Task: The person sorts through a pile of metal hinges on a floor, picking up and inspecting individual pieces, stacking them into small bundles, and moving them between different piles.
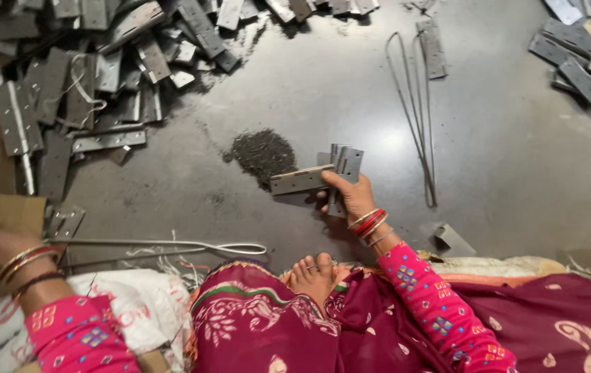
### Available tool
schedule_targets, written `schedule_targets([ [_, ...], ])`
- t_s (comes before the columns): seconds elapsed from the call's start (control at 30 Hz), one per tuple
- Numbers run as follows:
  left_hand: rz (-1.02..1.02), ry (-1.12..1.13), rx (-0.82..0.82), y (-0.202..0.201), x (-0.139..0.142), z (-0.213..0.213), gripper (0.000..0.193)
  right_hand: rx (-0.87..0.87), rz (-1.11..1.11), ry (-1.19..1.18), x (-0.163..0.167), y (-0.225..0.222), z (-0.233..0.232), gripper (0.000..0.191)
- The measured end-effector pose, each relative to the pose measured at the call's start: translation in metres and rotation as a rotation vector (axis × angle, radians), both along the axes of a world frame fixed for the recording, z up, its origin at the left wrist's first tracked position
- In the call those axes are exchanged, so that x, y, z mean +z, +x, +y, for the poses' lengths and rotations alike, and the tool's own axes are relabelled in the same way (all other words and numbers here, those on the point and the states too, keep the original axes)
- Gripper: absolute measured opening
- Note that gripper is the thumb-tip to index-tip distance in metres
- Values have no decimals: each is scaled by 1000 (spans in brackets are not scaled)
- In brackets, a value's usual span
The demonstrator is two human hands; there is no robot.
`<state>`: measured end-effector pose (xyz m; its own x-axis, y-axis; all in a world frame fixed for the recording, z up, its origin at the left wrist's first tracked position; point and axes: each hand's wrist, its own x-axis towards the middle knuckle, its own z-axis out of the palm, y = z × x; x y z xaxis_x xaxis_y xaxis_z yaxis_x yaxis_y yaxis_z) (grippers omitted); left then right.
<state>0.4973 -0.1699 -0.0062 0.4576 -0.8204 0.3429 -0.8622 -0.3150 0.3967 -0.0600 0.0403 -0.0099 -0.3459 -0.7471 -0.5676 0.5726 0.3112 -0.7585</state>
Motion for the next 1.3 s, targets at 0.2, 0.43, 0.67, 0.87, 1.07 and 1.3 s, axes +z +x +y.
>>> schedule_targets([
  [0.2,205,11,-89,-12,-4,23,28,27,-30,-54,6,-12,12,22],
  [0.43,376,-48,-264,-40,20,40,28,-358,-89,-133,24,-146,7,22],
  [0.67,539,-6,-443,-80,22,17,29,-785,88,-434,90,-343,-17,59],
  [0.87,235,-6,-688,-153,-16,10,30,-129,1019,347,24,-309,-80,60],
  [1.07,159,209,-552,-224,-27,12,36,87,2018,257,-8,-278,-120,48],
  [1.3,215,186,-646,-272,-37,17,42,-100,1610,147,-3,-277,-119,28],
])
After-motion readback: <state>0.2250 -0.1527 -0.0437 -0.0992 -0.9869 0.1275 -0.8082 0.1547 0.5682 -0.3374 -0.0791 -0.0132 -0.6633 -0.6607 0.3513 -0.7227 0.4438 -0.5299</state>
